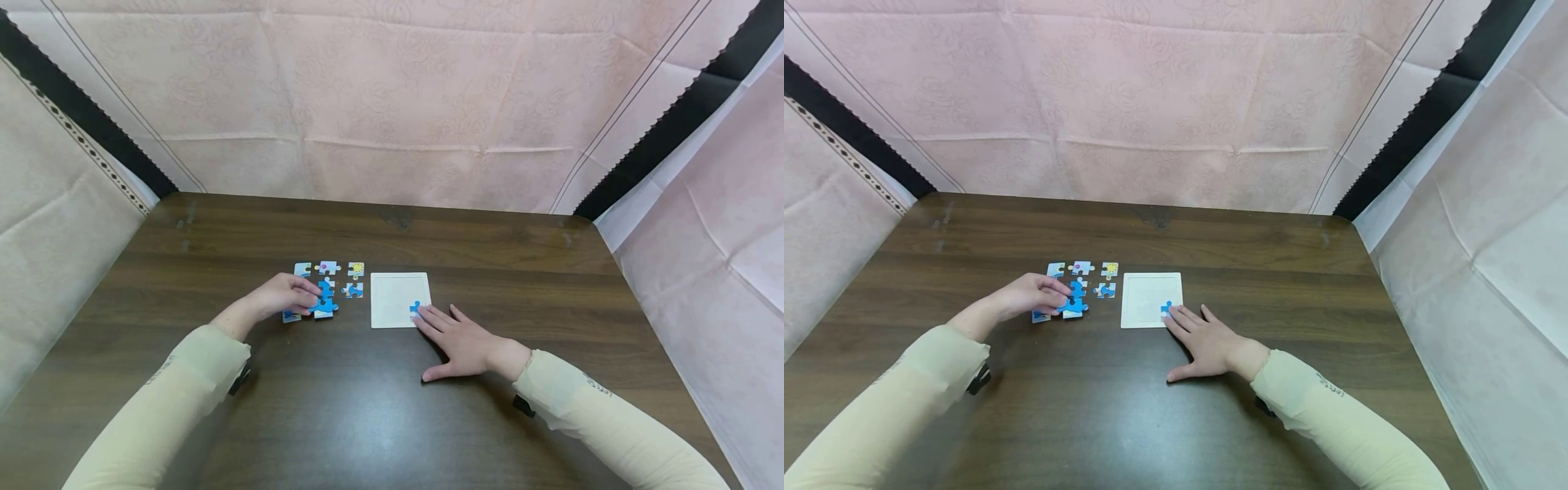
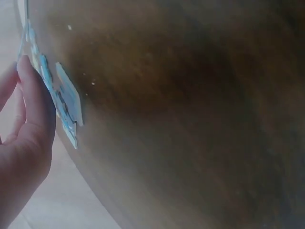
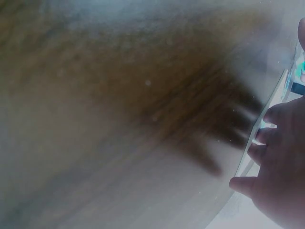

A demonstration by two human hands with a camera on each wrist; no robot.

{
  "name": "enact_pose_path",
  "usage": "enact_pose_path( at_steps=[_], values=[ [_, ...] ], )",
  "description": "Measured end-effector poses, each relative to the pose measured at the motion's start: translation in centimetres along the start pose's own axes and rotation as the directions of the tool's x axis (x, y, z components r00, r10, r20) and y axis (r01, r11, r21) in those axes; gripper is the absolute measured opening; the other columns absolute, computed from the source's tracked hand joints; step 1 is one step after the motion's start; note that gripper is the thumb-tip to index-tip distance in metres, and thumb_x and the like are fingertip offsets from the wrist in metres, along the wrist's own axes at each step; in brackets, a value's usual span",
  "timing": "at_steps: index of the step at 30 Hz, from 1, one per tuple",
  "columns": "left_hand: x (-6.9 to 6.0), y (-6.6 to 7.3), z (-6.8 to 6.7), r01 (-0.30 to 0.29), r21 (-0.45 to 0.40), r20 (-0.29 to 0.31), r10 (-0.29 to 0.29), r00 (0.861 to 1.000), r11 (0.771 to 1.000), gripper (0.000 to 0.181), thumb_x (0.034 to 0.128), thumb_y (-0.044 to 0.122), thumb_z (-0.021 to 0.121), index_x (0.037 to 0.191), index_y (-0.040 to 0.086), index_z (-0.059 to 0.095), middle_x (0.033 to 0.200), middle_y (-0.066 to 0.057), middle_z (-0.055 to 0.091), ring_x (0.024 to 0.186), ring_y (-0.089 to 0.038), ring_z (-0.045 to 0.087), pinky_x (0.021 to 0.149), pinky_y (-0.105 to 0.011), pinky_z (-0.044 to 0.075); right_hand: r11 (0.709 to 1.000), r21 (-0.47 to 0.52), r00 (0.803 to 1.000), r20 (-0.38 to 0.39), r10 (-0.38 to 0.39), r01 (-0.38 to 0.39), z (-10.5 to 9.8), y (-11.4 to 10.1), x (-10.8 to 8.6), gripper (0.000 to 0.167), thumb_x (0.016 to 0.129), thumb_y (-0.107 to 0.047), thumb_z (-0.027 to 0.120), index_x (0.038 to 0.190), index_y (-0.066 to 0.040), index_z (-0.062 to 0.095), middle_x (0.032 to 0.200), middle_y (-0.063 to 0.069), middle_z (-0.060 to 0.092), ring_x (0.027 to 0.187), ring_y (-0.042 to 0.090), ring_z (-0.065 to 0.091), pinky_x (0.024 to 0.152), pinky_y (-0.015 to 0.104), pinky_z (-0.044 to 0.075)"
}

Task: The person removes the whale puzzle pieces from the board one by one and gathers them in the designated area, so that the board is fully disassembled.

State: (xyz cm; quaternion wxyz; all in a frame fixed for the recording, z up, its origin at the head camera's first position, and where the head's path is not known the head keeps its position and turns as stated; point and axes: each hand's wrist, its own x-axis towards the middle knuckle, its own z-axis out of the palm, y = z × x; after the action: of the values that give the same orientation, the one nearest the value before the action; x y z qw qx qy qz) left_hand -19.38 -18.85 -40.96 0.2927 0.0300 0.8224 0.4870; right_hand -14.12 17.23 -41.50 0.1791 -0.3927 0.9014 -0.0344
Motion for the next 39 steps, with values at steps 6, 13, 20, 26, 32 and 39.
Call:
enact_pose_path(
  at_steps=[6, 13, 20, 26, 32, 39],
  values=[
    [0.3, -0.5, 0.1, -0.01, 0.068, -0.043, 0.013, 0.999, 0.998, 0.031, 0.091, 0.013, 0.06, 0.114, -0.008, 0.058, 0.105, -0.019, 0.067, 0.081, -0.014, 0.067, 0.08, -0.033, 0.057, 1.0, -0.001, 1.0, 0.002, -0.002, 0.002, -0.1, 0.0, 0.1, 0.096, 0.081, -0.067, 0.052, 0.15, -0.011, 0.018, 0.158, 0.01, 0.013, 0.146, 0.026, 0.012, 0.115, 0.058, 0.011],
    [0.5, -0.3, 0.4, 0.021, 0.158, -0.119, -0.003, 0.993, 0.987, 0.027, 0.088, 0.012, 0.063, 0.108, -0.005, 0.061, 0.096, -0.017, 0.069, 0.071, -0.014, 0.065, 0.074, -0.032, 0.057, 1.0, -0.002, 1.0, 0.012, 0.005, -0.005, 0.0, 0.1, 0.1, 0.096, 0.081, -0.068, 0.052, 0.15, -0.012, 0.016, 0.158, 0.009, 0.012, 0.146, 0.025, 0.011, 0.115, 0.057, 0.012],
    [0.4, -0.1, 0.7, 0.046, 0.215, -0.15, -0.014, 0.989, 0.976, 0.028, 0.0864, 0.011, 0.064, 0.11, -0.004, 0.061, 0.101, -0.018, 0.066, 0.066, -0.013, 0.063, 0.07, -0.028, 0.057, 1.0, 0.001, 1.0, 0.015, 0.013, -0.013, 0.1, 0.0, 0.1, 0.096, 0.081, -0.068, 0.052, 0.15, -0.012, 0.016, 0.158, 0.009, 0.012, 0.146, 0.025, 0.011, 0.115, 0.057, 0.012],
    [0.4, 0.1, 0.8, 0.028, 0.227, -0.144, 0.005, 0.99, 0.973, 0.027, 0.0861, 0.008, 0.064, 0.11, -0.005, 0.061, 0.097, -0.017, 0.067, 0.066, -0.013, 0.062, 0.068, -0.027, 0.057, 1.0, 0.009, 1.0, 0.016, 0.013, -0.014, 0.1, 0.0, 0.1, 0.095, 0.081, -0.067, 0.052, 0.15, -0.012, 0.017, 0.158, 0.01, 0.013, 0.146, 0.025, 0.012, 0.115, 0.057, 0.012],
    [0.4, 0.4, 0.9, 0.006, 0.249, -0.131, 0.027, 0.991, 0.968, 0.027, 0.0873, 0.01, 0.064, 0.111, -0.003, 0.061, 0.098, -0.015, 0.065, 0.069, -0.014, 0.061, 0.067, -0.025, 0.056, 1.0, 0.007, 1.0, 0.02, 0.014, -0.014, 0.0, 0.0, 0.2, 0.095, 0.081, -0.067, 0.052, 0.15, -0.012, 0.017, 0.158, 0.009, 0.012, 0.146, 0.025, 0.011, 0.115, 0.057, 0.011],
    [0.8, 1.0, 1.2, -0.053, 0.209, -0.11, 0.077, 0.991, 0.977, 0.029, 0.0904, 0.016, 0.06, 0.114, -0.002, 0.059, 0.101, -0.015, 0.064, 0.08, -0.018, 0.062, 0.073, -0.029, 0.057, 1.0, 0.024, 1.0, 0.005, 0.003, -0.003, 0.2, 0.2, 0.1, 0.094, 0.082, -0.066, 0.052, 0.15, -0.012, 0.018, 0.158, 0.009, 0.011, 0.146, 0.027, 0.01, 0.115, 0.057, 0.011]
  ],
)
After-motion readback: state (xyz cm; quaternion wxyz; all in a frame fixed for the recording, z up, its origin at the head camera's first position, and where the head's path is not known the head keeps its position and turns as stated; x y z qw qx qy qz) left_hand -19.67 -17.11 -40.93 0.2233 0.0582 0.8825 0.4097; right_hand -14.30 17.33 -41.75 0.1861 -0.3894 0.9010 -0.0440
